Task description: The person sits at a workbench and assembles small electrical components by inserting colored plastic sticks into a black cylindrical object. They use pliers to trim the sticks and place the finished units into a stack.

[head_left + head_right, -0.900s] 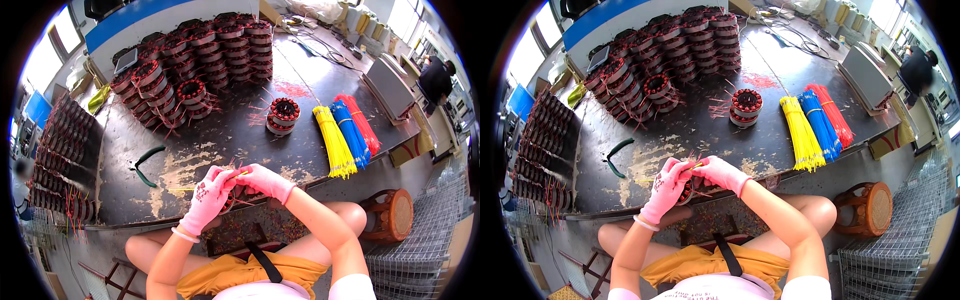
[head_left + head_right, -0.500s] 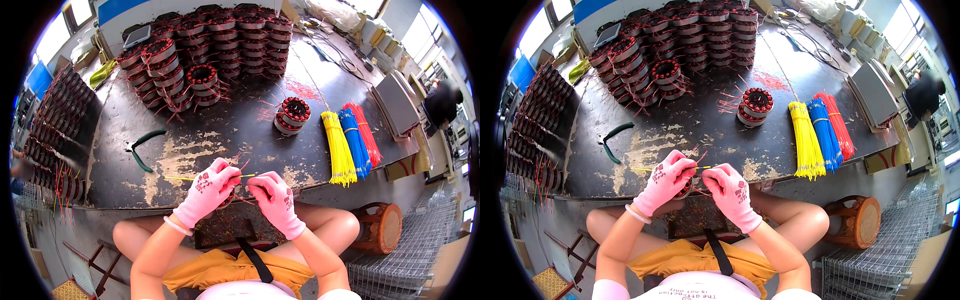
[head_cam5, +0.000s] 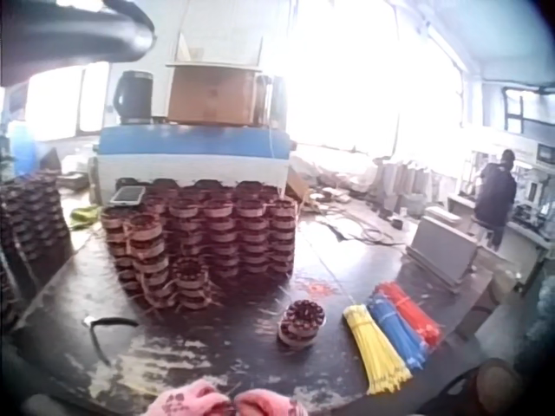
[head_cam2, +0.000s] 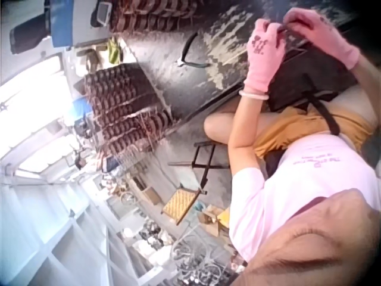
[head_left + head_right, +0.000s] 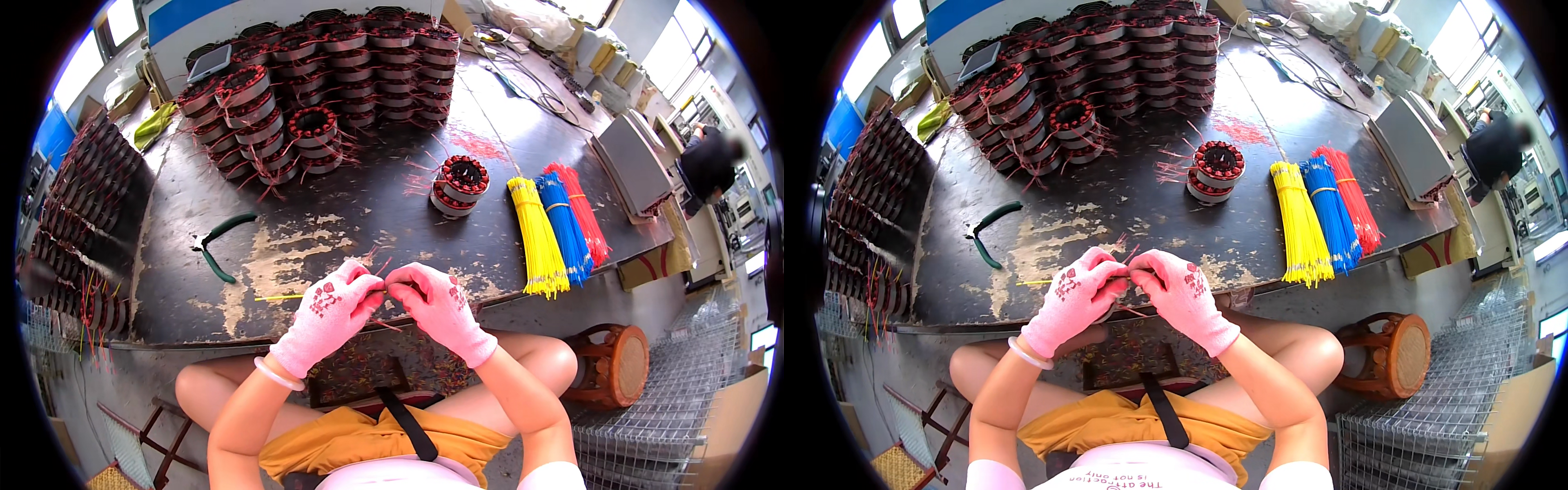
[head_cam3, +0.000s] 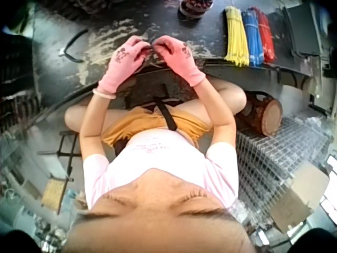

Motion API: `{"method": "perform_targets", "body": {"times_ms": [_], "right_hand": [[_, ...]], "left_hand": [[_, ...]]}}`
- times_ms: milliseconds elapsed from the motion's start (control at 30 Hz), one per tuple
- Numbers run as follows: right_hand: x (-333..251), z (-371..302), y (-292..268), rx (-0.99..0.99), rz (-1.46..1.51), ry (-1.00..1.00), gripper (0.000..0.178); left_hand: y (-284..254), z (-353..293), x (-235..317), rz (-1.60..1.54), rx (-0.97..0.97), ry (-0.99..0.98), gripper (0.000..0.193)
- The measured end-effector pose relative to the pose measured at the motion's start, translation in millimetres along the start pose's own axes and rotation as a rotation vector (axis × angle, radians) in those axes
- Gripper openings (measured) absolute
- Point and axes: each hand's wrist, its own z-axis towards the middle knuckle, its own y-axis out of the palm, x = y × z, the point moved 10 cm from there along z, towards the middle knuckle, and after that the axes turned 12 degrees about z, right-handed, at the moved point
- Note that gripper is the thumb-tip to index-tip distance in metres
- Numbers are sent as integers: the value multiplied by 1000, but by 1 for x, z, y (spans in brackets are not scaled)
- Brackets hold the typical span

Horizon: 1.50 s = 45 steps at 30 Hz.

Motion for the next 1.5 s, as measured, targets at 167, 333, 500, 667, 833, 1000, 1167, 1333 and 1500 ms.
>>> {"method": "perform_targets", "body": {"times_ms": [167,333,500,667,833,1000,1167,1333,1500], "right_hand": [[16,7,6,-94,92,166,13],[77,3,12,-64,566,484,23],[-2,-11,-10,8,-281,-120,45],[-11,-22,15,24,-707,-564,33],[73,-22,30,-280,687,682,28],[-5,-12,0,-128,-344,-125,17],[16,0,3,-62,-126,63,16],[56,4,-2,-12,234,352,26],[-25,-20,5,68,-638,-511,45]], "left_hand": [[6,-3,-4,6,52,-1,13],[15,-1,0,0,49,34,13],[13,-4,-3,-29,38,13,12],[14,0,-2,-31,27,10,11],[13,-2,-2,-35,24,17,11],[15,-2,-4,-41,12,1,13],[16,-4,-3,-20,15,42,15],[14,-2,-3,-29,13,33,14],[16,0,-6,-51,-1,1,11]]}}
